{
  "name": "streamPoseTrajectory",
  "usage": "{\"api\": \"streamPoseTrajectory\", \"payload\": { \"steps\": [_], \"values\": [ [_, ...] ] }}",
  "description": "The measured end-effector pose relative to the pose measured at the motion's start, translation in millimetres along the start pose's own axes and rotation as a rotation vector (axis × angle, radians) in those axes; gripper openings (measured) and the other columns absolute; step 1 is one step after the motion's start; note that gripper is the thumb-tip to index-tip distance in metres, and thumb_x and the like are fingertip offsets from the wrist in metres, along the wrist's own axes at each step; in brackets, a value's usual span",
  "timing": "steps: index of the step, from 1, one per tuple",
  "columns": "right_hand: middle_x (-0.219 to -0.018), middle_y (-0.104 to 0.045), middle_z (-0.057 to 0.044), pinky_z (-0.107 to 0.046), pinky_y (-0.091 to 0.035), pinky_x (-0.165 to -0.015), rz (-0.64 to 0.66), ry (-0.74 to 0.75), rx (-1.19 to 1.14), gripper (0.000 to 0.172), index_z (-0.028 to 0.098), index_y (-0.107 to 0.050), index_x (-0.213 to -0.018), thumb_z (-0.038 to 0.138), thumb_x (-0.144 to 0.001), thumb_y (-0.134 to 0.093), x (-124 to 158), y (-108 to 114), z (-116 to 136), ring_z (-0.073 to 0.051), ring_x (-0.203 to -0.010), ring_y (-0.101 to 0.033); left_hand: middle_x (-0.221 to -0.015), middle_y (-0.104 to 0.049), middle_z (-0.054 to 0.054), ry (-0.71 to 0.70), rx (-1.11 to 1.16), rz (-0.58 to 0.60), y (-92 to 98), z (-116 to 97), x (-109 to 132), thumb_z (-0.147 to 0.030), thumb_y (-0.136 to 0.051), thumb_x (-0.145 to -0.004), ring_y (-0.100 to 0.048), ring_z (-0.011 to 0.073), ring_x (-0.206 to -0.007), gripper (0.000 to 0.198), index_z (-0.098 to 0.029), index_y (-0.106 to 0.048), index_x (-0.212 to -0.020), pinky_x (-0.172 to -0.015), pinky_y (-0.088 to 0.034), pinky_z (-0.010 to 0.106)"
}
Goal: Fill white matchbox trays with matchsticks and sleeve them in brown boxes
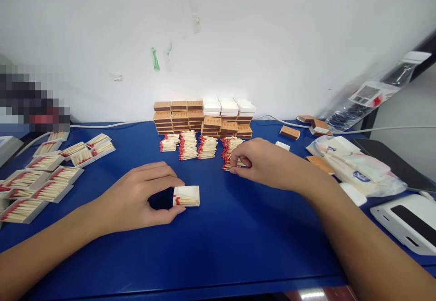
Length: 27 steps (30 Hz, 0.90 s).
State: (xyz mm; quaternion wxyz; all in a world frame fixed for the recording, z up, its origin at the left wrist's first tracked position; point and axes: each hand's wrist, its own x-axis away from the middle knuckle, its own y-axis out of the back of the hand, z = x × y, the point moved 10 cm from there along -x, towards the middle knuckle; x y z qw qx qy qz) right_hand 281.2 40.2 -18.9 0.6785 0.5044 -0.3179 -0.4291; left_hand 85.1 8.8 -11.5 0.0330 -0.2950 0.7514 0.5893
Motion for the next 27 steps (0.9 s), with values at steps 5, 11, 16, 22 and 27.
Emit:
{"api": "streamPoseTrajectory", "payload": {
  "steps": [5,11,16,22,27],
  "values": [
    [-0.076,-0.069,-0.002,-0.030,-0.036,-0.059,0.067,-0.024,0.013,0.019,0.023,-0.074,-0.083,0.031,-0.095,-0.061,-2.9,-13.9,0.1,-0.016,-0.064,-0.056,-0.090,-0.072,0.004,0.024,0.004,0.017,-0.6,1.6,-0.2,-0.028,-0.076,-0.089,-0.066,0.0194,-0.082,0.018,-0.018,-0.074,-0.104,-0.076,-0.053,0.034],
    [-0.072,-0.065,-0.002,-0.030,-0.034,-0.057,0.095,-0.065,-0.031,0.021,0.022,-0.065,-0.077,0.032,-0.095,-0.062,-1.6,-14.7,3.5,-0.017,-0.060,-0.052,-0.093,-0.072,0.004,0.025,0.008,0.031,-3.3,3.0,0.4,-0.031,-0.076,-0.090,-0.066,0.0197,-0.083,0.020,-0.019,-0.074,-0.106,-0.077,-0.052,0.033],
    [-0.068,-0.059,0.001,-0.029,-0.034,-0.057,0.031,-0.016,-0.121,0.026,0.022,-0.068,-0.083,0.040,-0.100,-0.060,-1.5,-10.7,31.8,-0.016,-0.060,-0.051,-0.092,-0.072,0.004,0.030,-0.003,0.019,-2.9,4.1,0.1,-0.032,-0.077,-0.090,-0.066,0.0201,-0.083,0.022,-0.019,-0.074,-0.108,-0.077,-0.053,0.034],
    [-0.082,-0.066,-0.001,-0.028,-0.036,-0.063,-0.047,0.117,-0.142,0.010,0.020,-0.069,-0.095,0.023,-0.100,-0.061,-3.7,-29.1,87.1,-0.015,-0.067,-0.055,-0.092,-0.072,0.004,0.033,0.012,0.011,-6.0,2.8,-2.7,-0.034,-0.076,-0.092,-0.066,0.0206,-0.083,0.022,-0.018,-0.075,-0.106,-0.078,-0.053,0.035],
    [-0.083,-0.068,-0.002,-0.029,-0.037,-0.064,-0.058,0.108,-0.146,0.012,0.021,-0.070,-0.094,0.025,-0.101,-0.060,-3.8,-24.8,85.5,-0.016,-0.069,-0.058,-0.092,-0.072,0.004,0.041,0.017,0.023,-5.7,2.7,-3.1,-0.034,-0.077,-0.091,-0.067,0.0209,-0.085,0.022,-0.017,-0.075,-0.105,-0.078,-0.054,0.035]
  ]
}}
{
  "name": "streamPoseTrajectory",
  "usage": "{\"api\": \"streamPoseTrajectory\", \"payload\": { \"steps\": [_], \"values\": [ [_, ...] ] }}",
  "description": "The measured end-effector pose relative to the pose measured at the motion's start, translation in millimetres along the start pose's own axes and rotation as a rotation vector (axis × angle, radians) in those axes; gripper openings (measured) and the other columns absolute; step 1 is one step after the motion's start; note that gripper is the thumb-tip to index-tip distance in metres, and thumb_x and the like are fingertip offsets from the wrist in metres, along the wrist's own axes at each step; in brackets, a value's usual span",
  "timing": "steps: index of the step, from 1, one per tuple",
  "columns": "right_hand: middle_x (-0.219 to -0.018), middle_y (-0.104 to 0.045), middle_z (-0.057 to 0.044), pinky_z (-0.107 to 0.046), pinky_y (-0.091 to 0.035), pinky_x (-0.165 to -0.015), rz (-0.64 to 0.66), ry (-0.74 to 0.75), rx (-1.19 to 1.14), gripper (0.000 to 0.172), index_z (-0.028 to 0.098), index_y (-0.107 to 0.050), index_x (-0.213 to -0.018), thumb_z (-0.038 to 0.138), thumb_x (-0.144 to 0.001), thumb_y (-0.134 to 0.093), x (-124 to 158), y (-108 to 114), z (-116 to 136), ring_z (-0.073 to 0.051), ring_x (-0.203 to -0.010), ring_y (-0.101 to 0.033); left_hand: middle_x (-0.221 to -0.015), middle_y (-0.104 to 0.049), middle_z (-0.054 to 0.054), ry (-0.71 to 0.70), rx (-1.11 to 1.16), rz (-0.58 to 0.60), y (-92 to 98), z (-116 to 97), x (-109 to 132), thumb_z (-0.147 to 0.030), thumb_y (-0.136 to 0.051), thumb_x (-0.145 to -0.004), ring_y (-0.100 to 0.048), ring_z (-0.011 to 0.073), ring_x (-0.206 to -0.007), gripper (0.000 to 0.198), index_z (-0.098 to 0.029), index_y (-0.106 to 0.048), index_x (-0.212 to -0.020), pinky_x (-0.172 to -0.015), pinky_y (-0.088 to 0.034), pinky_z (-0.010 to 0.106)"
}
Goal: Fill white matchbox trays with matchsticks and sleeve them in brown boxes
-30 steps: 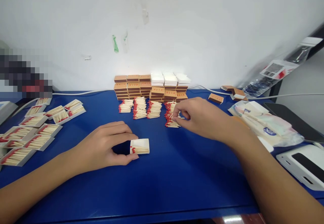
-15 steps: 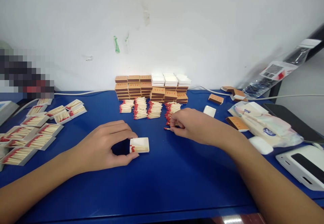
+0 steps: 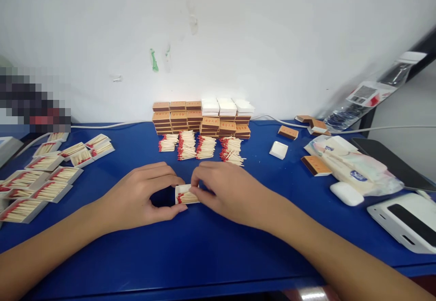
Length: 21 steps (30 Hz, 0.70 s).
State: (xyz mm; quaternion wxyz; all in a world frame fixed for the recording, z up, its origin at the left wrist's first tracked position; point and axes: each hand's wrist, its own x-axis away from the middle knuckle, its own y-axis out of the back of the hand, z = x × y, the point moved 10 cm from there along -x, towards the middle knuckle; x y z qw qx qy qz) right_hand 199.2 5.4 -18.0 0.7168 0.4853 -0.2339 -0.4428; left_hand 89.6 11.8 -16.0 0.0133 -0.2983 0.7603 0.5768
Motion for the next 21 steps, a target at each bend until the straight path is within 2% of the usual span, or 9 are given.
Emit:
{"api": "streamPoseTrajectory", "payload": {
  "steps": [3,5,7,10,13,17,21],
  "values": [
    [-0.078,-0.067,-0.002,-0.030,-0.038,-0.064,-0.095,-0.062,0.073,0.018,0.021,-0.072,-0.092,0.030,-0.100,-0.058,6.5,32.9,-28.2,-0.017,-0.069,-0.058,-0.093,-0.072,0.004,0.010,0.004,0.015,-0.5,1.7,1.2,-0.034,-0.078,-0.091,-0.067,0.0211,-0.086,0.023,-0.018,-0.076,-0.107,-0.079,-0.054,0.035],
    [-0.073,-0.064,-0.001,-0.030,-0.036,-0.061,-0.102,-0.111,0.150,0.015,0.023,-0.073,-0.091,0.030,-0.096,-0.061,12.0,49.7,-53.2,-0.017,-0.065,-0.056,-0.093,-0.072,0.004,0.007,0.004,0.020,-1.1,2.2,2.1,-0.034,-0.078,-0.092,-0.067,0.0208,-0.085,0.023,-0.018,-0.076,-0.107,-0.078,-0.053,0.035],
    [-0.065,-0.058,0.000,-0.029,-0.033,-0.057,-0.028,-0.153,0.189,0.014,0.023,-0.073,-0.083,0.030,-0.092,-0.064,15.7,53.0,-77.1,-0.015,-0.058,-0.052,-0.093,-0.072,0.004,0.003,0.005,0.023,-1.8,2.7,2.7,-0.034,-0.078,-0.092,-0.067,0.0206,-0.085,0.023,-0.018,-0.076,-0.108,-0.078,-0.053,0.035],
    [-0.064,-0.058,0.001,-0.028,-0.031,-0.054,0.097,-0.204,0.180,0.013,0.024,-0.075,-0.082,0.030,-0.090,-0.066,17.7,43.4,-100.6,-0.014,-0.054,-0.048,-0.093,-0.072,0.005,0.002,0.002,0.021,-1.6,3.4,2.9,-0.034,-0.078,-0.092,-0.067,0.0205,-0.084,0.023,-0.017,-0.076,-0.107,-0.078,-0.053,0.035],
    [-0.068,-0.061,0.001,-0.028,-0.032,-0.055,0.115,-0.213,0.187,0.012,0.024,-0.075,-0.081,0.027,-0.087,-0.064,15.3,35.7,-104.2,-0.014,-0.056,-0.049,-0.093,-0.072,0.005,-0.003,-0.005,0.019,-0.7,3.2,2.9,-0.035,-0.077,-0.093,-0.067,0.0204,-0.085,0.023,-0.017,-0.076,-0.107,-0.078,-0.053,0.035],
    [-0.067,-0.060,0.001,-0.029,-0.032,-0.056,0.138,-0.212,0.191,0.016,0.023,-0.065,-0.072,0.026,-0.087,-0.062,13.9,28.1,-99.5,-0.014,-0.057,-0.049,-0.095,-0.073,0.005,0.002,-0.013,0.030,-0.8,3.9,3.2,-0.036,-0.077,-0.093,-0.066,0.0205,-0.086,0.023,-0.018,-0.076,-0.108,-0.079,-0.053,0.035],
    [-0.068,-0.061,0.002,-0.029,-0.033,-0.056,0.170,-0.207,0.149,0.012,0.023,-0.064,-0.073,0.024,-0.085,-0.063,15.1,25.0,-97.5,-0.014,-0.058,-0.049,-0.095,-0.072,0.005,0.009,-0.011,0.045,-1.9,5.1,3.9,-0.037,-0.076,-0.094,-0.066,0.0207,-0.086,0.023,-0.018,-0.076,-0.107,-0.079,-0.052,0.035]
  ]
}}
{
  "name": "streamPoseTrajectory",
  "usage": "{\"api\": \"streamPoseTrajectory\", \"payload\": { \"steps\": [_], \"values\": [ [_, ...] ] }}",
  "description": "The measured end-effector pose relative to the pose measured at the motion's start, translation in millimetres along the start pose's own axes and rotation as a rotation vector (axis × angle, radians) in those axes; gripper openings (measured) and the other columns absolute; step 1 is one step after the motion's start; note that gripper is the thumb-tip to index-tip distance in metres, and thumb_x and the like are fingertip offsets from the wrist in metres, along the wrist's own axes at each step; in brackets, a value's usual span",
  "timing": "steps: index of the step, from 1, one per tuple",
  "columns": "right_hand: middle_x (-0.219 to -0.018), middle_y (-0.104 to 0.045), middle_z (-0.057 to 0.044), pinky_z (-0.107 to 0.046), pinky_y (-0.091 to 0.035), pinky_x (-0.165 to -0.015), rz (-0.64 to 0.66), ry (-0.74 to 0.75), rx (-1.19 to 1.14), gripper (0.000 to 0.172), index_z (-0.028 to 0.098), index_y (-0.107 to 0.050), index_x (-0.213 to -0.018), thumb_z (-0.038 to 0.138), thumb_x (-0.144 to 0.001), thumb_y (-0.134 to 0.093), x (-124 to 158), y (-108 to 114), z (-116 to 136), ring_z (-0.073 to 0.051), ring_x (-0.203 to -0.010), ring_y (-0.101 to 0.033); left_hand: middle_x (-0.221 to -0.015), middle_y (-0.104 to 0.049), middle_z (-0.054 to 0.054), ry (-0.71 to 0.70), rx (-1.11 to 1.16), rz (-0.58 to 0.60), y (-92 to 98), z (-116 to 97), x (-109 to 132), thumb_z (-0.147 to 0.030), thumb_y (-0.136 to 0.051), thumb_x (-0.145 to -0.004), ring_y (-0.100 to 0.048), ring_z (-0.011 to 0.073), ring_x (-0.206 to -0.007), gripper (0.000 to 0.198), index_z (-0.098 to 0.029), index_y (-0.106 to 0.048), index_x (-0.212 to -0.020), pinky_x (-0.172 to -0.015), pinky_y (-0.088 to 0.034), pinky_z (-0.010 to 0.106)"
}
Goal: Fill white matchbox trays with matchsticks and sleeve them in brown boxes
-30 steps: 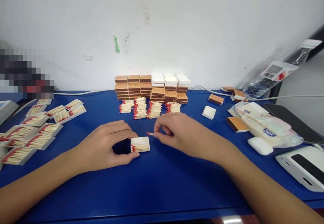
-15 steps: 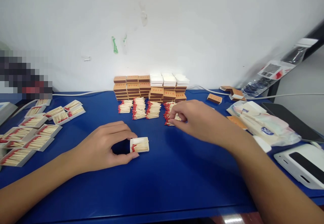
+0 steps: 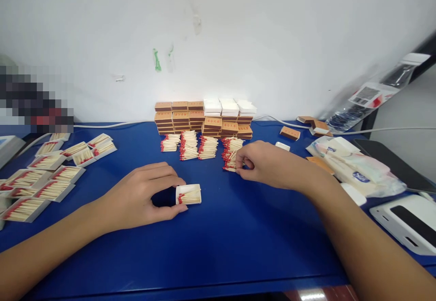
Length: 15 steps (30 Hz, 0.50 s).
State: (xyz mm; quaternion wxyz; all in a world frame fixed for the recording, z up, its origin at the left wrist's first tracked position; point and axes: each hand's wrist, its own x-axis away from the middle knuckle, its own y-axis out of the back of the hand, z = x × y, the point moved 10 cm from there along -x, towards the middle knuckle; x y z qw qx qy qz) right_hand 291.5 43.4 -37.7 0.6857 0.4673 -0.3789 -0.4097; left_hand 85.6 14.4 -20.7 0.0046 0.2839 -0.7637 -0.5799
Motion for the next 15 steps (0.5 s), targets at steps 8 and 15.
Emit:
{"api": "streamPoseTrajectory", "payload": {
  "steps": [8,15],
  "values": [
    [-0.065,-0.056,0.003,-0.029,-0.033,-0.056,-0.117,0.072,-0.077,0.015,0.023,-0.068,-0.081,0.032,-0.093,-0.065,6.0,16.5,28.3,-0.014,-0.058,-0.049,-0.094,-0.072,0.004,-0.007,0.000,-0.014,0.6,-0.6,-0.1,-0.036,-0.077,-0.093,-0.067,0.0211,-0.086,0.024,-0.017,-0.076,-0.108,-0.079,-0.053,0.036],
    [-0.076,-0.063,0.001,-0.027,-0.036,-0.060,-0.209,0.218,-0.122,0.008,0.021,-0.069,-0.086,0.020,-0.094,-0.067,6.1,-1.5,93.5,-0.013,-0.064,-0.053,-0.095,-0.072,0.005,-0.022,0.003,-0.036,0.6,-5.1,-2.2,-0.037,-0.078,-0.092,-0.067,0.0210,-0.086,0.025,-0.016,-0.076,-0.107,-0.079,-0.054,0.036]
  ]
}}
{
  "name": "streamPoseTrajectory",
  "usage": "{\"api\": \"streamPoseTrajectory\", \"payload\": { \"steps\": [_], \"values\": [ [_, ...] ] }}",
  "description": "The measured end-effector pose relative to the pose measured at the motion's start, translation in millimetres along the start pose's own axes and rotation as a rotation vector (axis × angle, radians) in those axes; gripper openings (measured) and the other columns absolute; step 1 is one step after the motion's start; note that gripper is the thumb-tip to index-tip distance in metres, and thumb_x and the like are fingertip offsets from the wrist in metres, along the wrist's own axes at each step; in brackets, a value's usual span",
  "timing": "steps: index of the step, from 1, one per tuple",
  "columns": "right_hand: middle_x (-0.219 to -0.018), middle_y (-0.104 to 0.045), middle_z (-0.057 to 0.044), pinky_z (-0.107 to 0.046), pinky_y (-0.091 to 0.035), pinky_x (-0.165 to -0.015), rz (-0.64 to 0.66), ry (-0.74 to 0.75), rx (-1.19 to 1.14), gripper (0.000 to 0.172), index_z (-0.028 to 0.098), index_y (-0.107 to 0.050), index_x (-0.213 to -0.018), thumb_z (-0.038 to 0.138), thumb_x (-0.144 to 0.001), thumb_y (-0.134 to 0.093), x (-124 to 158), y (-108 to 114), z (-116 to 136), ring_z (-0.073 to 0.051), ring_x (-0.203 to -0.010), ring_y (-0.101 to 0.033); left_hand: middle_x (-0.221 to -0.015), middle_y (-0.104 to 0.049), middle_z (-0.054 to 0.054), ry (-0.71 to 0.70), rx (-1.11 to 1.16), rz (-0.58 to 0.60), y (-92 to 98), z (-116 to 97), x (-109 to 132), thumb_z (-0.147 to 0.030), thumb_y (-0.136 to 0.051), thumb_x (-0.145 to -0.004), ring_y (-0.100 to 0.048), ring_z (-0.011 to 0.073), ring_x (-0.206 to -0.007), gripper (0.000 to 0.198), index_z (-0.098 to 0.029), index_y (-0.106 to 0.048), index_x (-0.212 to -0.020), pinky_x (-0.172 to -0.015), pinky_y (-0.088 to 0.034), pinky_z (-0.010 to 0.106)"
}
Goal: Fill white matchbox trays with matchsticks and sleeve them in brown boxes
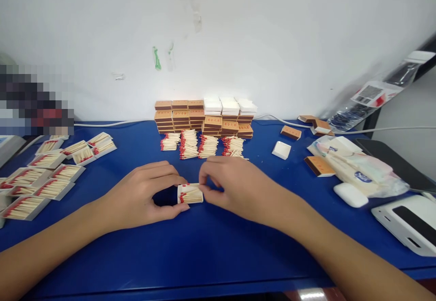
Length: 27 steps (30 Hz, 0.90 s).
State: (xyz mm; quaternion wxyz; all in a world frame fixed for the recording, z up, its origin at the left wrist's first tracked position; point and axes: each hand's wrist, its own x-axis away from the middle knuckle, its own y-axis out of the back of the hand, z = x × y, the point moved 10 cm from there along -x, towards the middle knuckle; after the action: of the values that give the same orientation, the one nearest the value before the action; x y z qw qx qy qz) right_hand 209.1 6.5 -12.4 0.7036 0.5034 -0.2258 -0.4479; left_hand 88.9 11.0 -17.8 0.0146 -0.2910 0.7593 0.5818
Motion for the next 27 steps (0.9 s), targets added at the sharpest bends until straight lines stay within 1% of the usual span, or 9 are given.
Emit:
{"api": "streamPoseTrajectory", "payload": {
  "steps": [3,5,7,9,11,12,16,20,27],
  "values": [
    [-0.084,-0.068,-0.001,-0.028,-0.036,-0.063,0.005,0.035,0.040,0.007,0.020,-0.071,-0.091,0.018,-0.095,-0.065,-1.5,-11.3,11.6,-0.014,-0.066,-0.056,-0.094,-0.072,0.005,0.005,-0.004,0.000,-0.5,0.4,-0.8,-0.037,-0.077,-0.093,-0.067,0.0210,-0.086,0.024,-0.016,-0.076,-0.104,-0.079,-0.054,0.036],
    [-0.084,-0.068,-0.001,-0.028,-0.036,-0.063,-0.012,0.041,0.030,0.008,0.021,-0.072,-0.094,0.020,-0.097,-0.065,-0.5,-6.1,9.4,-0.014,-0.067,-0.057,-0.094,-0.072,0.005,0.012,-0.003,0.004,-0.8,1.5,-0.7,-0.036,-0.078,-0.093,-0.067,0.0212,-0.086,0.024,-0.016,-0.076,-0.105,-0.079,-0.054,0.036],
    [-0.078,-0.067,-0.001,-0.028,-0.037,-0.063,-0.076,0.021,0.024,0.010,0.022,-0.074,-0.095,0.023,-0.098,-0.064,2.5,11.8,-2.8,-0.015,-0.066,-0.057,-0.094,-0.072,0.005,0.017,-0.002,0.009,-1.2,2.6,-0.3,-0.036,-0.078,-0.092,-0.067,0.0215,-0.087,0.025,-0.017,-0.076,-0.107,-0.079,-0.054,0.036],
    [-0.072,-0.064,0.000,-0.029,-0.036,-0.062,-0.141,-0.024,0.065,0.013,0.023,-0.075,-0.093,0.026,-0.098,-0.063,6.9,33.7,-22.8,-0.016,-0.064,-0.056,-0.094,-0.072,0.005,0.019,-0.001,0.010,-1.3,3.6,0.3,-0.036,-0.078,-0.092,-0.067,0.0217,-0.087,0.026,-0.017,-0.076,-0.109,-0.079,-0.054,0.036],
    [-0.068,-0.062,0.000,-0.030,-0.034,-0.059,-0.134,-0.062,0.126,0.015,0.023,-0.075,-0.089,0.029,-0.096,-0.064,10.4,46.5,-44.0,-0.015,-0.060,-0.053,-0.093,-0.072,0.005,0.021,0.000,0.014,-1.6,4.3,0.8,-0.036,-0.077,-0.093,-0.067,0.0214,-0.086,0.025,-0.017,-0.076,-0.109,-0.079,-0.054,0.036],
    [-0.067,-0.061,0.000,-0.030,-0.033,-0.057,-0.091,-0.076,0.146,0.015,0.023,-0.075,-0.087,0.029,-0.094,-0.064,11.2,46.9,-53.6,-0.015,-0.057,-0.052,-0.094,-0.072,0.005,0.021,0.000,0.016,-1.8,4.5,1.0,-0.036,-0.077,-0.093,-0.067,0.0212,-0.086,0.025,-0.017,-0.076,-0.109,-0.078,-0.054,0.036],
    [-0.066,-0.064,0.000,-0.029,-0.032,-0.056,0.095,-0.118,0.175,0.014,0.024,-0.077,-0.080,0.024,-0.089,-0.066,11.4,31.2,-77.4,-0.014,-0.055,-0.051,-0.094,-0.072,0.005,0.020,-0.006,0.013,-0.4,4.5,1.5,-0.036,-0.076,-0.093,-0.067,0.0208,-0.085,0.024,-0.018,-0.076,-0.108,-0.078,-0.054,0.036],
    [-0.073,-0.070,0.000,-0.029,-0.034,-0.059,0.132,-0.111,0.162,0.014,0.024,-0.077,-0.082,0.023,-0.089,-0.064,8.7,19.4,-77.5,-0.015,-0.061,-0.057,-0.094,-0.072,0.005,0.011,-0.020,0.007,1.3,3.4,2.2,-0.037,-0.076,-0.094,-0.067,0.0209,-0.085,0.024,-0.018,-0.076,-0.109,-0.078,-0.053,0.036],
    [-0.071,-0.066,0.001,-0.029,-0.035,-0.057,0.202,-0.145,0.125,0.017,0.023,-0.066,-0.075,0.025,-0.091,-0.062,10.3,9.8,-79.6,-0.014,-0.059,-0.053,-0.094,-0.073,0.005,0.009,-0.008,0.017,0.2,4.0,2.8,-0.037,-0.076,-0.093,-0.068,0.0214,-0.086,0.024,-0.018,-0.076,-0.109,-0.079,-0.054,0.036]
  ]
}}
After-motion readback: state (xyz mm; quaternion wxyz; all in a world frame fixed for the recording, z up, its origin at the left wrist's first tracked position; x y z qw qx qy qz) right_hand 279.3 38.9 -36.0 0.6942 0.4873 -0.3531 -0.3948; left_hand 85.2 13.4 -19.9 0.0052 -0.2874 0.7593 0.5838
